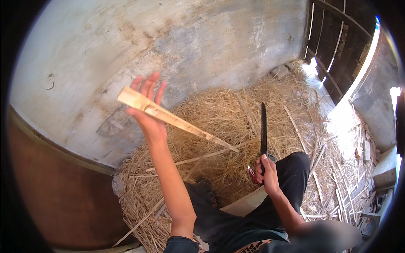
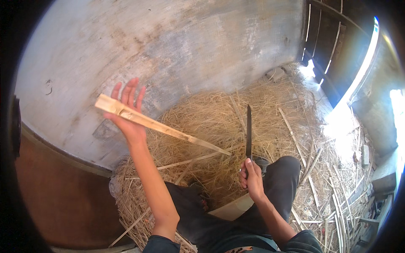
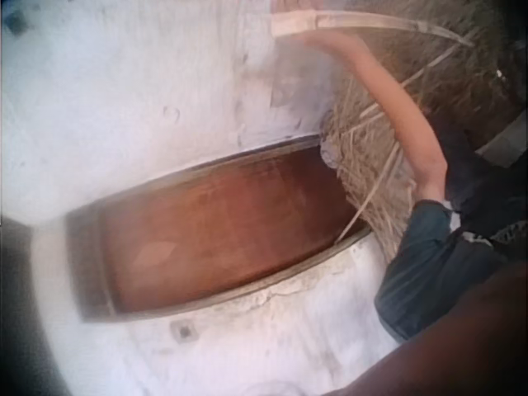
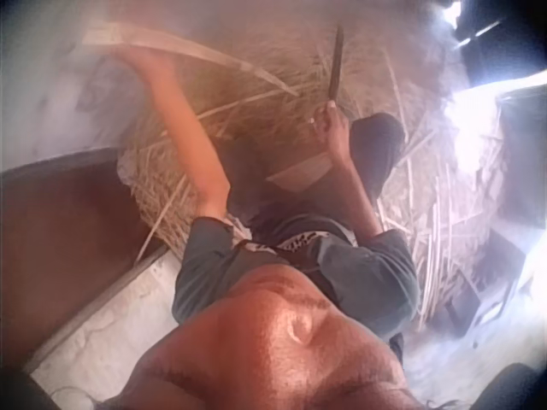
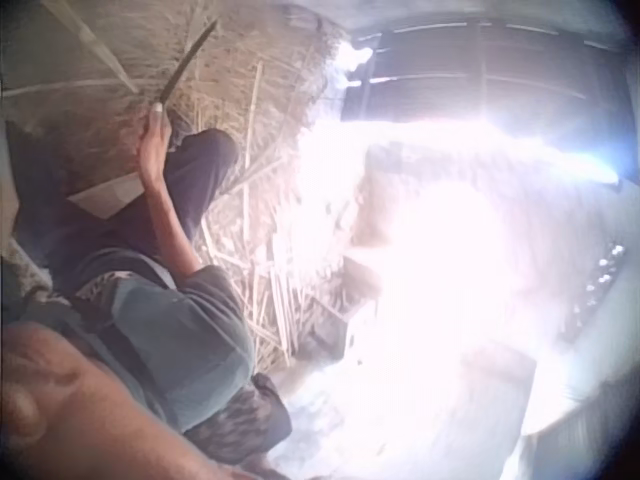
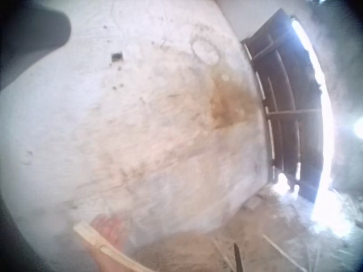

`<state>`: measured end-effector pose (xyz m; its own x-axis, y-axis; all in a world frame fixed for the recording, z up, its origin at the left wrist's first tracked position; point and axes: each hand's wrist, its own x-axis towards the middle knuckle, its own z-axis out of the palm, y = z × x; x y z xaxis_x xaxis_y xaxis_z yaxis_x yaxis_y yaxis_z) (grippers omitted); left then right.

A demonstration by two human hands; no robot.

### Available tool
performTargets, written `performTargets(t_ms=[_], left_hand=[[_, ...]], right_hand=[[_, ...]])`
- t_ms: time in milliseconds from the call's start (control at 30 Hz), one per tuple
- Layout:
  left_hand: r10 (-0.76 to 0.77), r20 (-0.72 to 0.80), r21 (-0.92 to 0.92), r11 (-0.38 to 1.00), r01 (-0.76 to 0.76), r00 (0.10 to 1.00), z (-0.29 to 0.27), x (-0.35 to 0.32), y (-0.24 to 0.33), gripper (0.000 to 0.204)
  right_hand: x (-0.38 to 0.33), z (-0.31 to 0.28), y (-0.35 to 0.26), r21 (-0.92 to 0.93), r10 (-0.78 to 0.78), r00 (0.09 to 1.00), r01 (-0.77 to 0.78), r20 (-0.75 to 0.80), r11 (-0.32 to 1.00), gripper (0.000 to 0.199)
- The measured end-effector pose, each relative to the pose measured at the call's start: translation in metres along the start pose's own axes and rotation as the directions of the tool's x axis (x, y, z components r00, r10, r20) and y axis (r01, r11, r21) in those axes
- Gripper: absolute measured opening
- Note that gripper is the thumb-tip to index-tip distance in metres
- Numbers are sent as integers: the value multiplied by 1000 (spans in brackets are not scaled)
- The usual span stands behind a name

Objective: The person sits on straw and uses a knife to shave and shape a long bamboo stick, then switches to a red utility knife to continue smoothing the surface. The person rotates the stick frequently to work on different sides.

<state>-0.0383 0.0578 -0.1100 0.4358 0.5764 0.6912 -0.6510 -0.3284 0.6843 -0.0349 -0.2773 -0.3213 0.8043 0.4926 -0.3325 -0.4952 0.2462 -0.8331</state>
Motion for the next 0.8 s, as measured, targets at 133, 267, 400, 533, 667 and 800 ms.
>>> performTargets(t_ms=[133, 267, 400, 533, 667, 800], left_hand=[[-141, 155, -105, 982, 159, 978, -23, -22, 7, 89], [-170, 295, -143, 965, 220, 940, -22, -30, 13, 69], [-148, 317, -204, 954, 220, 937, 4, -29, 22, 59], [-69, 392, -127, 983, 128, 918, 38, -22, 35, 58], [40, 478, 0, 999, -46, 877, 71, -15, 50, 63], [121, 568, 14, 988, -156, 814, 93, -11, 77, 68]], right_hand=[[4, 3, 14, -48, -16, 1000, 15, -10, 999, 47], [-3, 18, 21, -83, -7, 999, 11, 45, 996, 46], [-12, 37, 11, -109, -12, 999, 17, 53, 994, 36], [5, 70, 0, -256, -339, 941, 329, 4, 909, 26], [17, 125, -57, -119, -530, 847, 530, 35, 840, 29], [38, 147, -86, -35, -612, 787, 616, 79, 787, 33]])
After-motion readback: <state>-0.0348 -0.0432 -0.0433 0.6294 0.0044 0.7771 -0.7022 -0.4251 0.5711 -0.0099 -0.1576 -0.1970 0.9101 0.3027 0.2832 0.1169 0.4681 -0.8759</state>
